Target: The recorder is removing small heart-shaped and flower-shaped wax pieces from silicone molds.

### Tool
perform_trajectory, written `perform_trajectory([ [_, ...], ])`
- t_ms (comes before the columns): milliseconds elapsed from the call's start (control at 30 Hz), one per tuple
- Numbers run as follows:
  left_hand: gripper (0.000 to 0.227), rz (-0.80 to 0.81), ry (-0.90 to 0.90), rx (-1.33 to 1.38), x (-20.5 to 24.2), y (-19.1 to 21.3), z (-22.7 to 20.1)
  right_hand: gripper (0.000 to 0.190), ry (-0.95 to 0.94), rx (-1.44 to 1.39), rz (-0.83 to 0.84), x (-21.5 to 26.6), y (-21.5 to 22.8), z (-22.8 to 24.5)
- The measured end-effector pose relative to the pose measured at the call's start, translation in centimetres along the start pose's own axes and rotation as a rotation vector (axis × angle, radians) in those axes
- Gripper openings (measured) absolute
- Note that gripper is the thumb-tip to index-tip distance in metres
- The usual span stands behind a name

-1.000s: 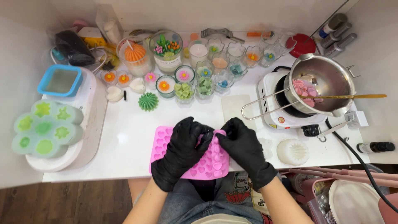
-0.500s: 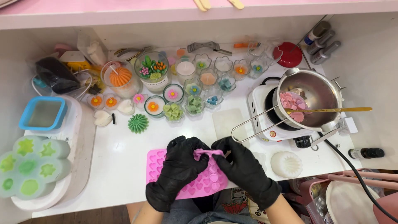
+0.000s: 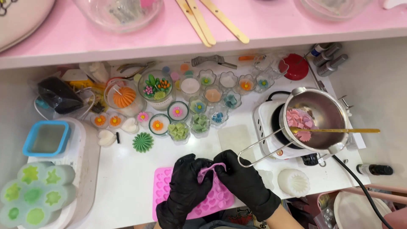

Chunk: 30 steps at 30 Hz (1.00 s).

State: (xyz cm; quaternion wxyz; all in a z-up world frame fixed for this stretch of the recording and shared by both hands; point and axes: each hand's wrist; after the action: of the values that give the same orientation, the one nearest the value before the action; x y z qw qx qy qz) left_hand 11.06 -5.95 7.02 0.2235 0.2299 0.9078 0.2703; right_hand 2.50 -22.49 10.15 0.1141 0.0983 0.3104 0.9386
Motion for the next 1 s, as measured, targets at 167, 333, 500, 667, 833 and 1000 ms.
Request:
perform_trajectory([
  [167,0.031,-0.022,0.086,-0.029,-0.3,-0.7,0.0,0.03,0.013,0.033,-0.032,-0.5,-0.6,-1.0],
  [333,0.032,-0.075,0.086,0.007,-1.0,-0.5,-0.3,0.03,-0.074,-0.328,-0.05,-0.1,-0.8,-4.1],
  [500,0.035,-0.07,-0.052,-0.039,-0.8,-0.5,0.3,0.025,-0.024,-0.293,-0.043,0.0,-0.3,-3.5],
  [667,0.036,-0.036,-0.187,-0.092,-1.0,0.0,0.0,0.024,-0.133,-0.174,-0.036,-0.9,-0.3,-0.4],
  [833,0.026,-0.036,0.069,0.108,-1.7,0.5,-0.6,0.037,-0.252,-0.287,-0.011,-0.4,-0.5,-3.6],
  [1000,0.023,-0.039,0.183,0.119,-1.4,0.3,-0.6,0.041,-0.171,-0.726,0.115,1.1,1.3,-3.7],
])
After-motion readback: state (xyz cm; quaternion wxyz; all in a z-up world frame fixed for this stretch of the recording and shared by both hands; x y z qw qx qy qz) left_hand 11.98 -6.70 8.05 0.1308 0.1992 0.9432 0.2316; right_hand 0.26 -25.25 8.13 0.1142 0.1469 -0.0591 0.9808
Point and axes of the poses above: each hand's wrist, its own x-axis away from the middle knuckle, its own y-axis out of the back of the hand, z = x × y, and after that the axes turned 10 degrees about y, right-handed
